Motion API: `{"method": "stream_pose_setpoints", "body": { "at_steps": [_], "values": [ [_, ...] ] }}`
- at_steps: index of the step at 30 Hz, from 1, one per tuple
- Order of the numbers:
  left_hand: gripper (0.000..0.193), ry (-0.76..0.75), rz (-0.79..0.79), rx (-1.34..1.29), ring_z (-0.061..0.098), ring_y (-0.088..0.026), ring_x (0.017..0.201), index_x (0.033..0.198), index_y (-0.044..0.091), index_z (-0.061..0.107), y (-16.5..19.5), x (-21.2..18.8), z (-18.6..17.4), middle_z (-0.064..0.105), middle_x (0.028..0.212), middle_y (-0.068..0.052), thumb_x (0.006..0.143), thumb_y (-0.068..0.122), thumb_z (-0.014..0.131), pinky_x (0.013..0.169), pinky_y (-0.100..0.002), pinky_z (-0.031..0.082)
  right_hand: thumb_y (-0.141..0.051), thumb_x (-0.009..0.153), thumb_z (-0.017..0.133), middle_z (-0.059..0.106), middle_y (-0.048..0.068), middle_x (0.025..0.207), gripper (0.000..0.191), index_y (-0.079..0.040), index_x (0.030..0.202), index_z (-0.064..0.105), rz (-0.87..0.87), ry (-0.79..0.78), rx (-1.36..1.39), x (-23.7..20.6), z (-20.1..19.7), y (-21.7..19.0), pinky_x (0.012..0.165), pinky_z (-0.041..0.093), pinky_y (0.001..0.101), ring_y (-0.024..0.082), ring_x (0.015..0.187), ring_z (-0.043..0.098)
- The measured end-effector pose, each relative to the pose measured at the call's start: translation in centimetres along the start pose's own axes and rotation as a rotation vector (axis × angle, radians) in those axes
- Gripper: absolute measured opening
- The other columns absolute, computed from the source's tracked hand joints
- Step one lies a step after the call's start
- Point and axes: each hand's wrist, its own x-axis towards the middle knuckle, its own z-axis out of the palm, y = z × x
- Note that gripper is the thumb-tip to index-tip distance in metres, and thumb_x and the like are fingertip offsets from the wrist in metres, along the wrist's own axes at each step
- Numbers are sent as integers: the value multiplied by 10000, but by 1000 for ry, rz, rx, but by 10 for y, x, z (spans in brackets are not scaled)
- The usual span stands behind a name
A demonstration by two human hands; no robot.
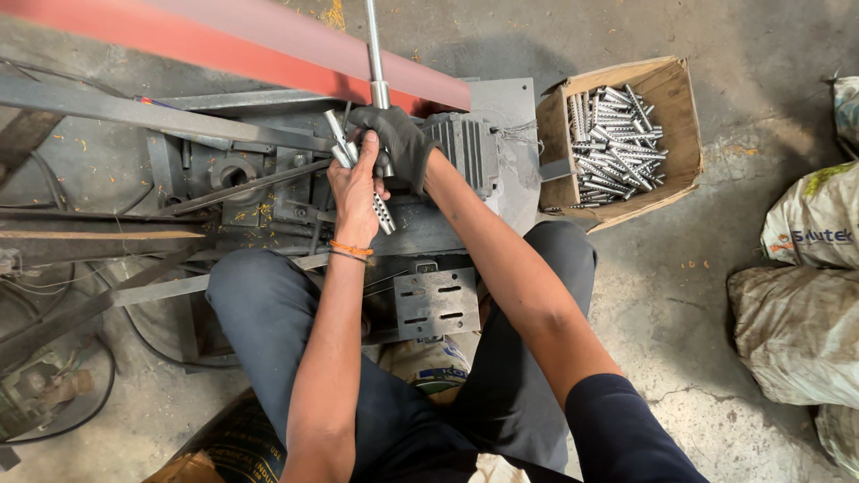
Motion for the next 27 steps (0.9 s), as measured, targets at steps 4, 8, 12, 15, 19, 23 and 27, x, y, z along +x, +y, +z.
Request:
{"method": "stream_pose_setpoints", "body": {
  "at_steps": [4, 8, 12, 15, 19, 23, 27],
  "values": [
    [542, 0, 5, -2, 435, -71, 396, 1298, 86, 618, -1, 0, -1, 494, 691, 46, 889, 397, 788, 366, -264, 390, -133, 1000, 591, 657, 160, 871, 197, 53, 1007, 658, -123, -23, -201, -4, -1, 2, 454, 590, 373, 205, 580, 634],
    [539, 8, -6, 0, 437, -75, 388, 1290, 87, 617, -2, 1, -2, 515, 684, 38, 881, 396, 782, 357, -269, 395, -55, 930, 607, 694, 118, 912, 129, 31, 1021, 639, -244, -97, -494, -15, 3, -5, 498, 619, 371, 223, 627, 741],
    [522, 3, 11, -8, 441, -75, 394, 1287, 80, 633, -2, 2, -3, 496, 676, 39, 895, 390, 783, 360, -268, 397, -69, 926, 675, 700, 137, 888, 150, 47, 1015, 641, -458, -102, -775, -23, 8, -14, 489, 645, 340, 220, 633, 759],
    [507, 6, 8, -17, 435, -71, 393, 1281, 87, 639, -3, 1, -2, 488, 673, 44, 897, 386, 780, 357, -264, 391, -65, 917, 651, 686, 139, 881, 147, 45, 1011, 630, -348, -103, -663, -23, 8, -14, 485, 602, 342, 231, 599, 749],
    [476, 10, 4, -21, 435, -71, 391, 1255, 95, 638, -2, 1, -1, 500, 687, 47, 900, 383, 774, 355, -265, 390, -78, 937, 625, 681, 126, 865, 127, 33, 997, 636, -334, -73, -745, -14, 1, -10, 516, 611, 338, 194, 602, 727],
    [445, 13, 4, -18, 440, -71, 388, 1227, 111, 636, 0, 1, -3, 500, 687, 50, 898, 380, 770, 354, -264, 384, -60, 921, 630, 681, 110, 836, 116, 19, 997, 668, -392, -60, -808, -1, -2, -3, 536, 610, 319, 144, 591, 670],
    [429, 14, 6, -30, 440, -68, 397, 1213, 102, 643, 1, 0, -4, 503, 707, 55, 909, 376, 771, 362, -259, 373, -91, 937, 607, 653, 85, 750, 138, 20, 956, 688, -235, -44, -562, 1, 2, -2, 473, 529, 311, 114, 499, 528]
  ]
}}
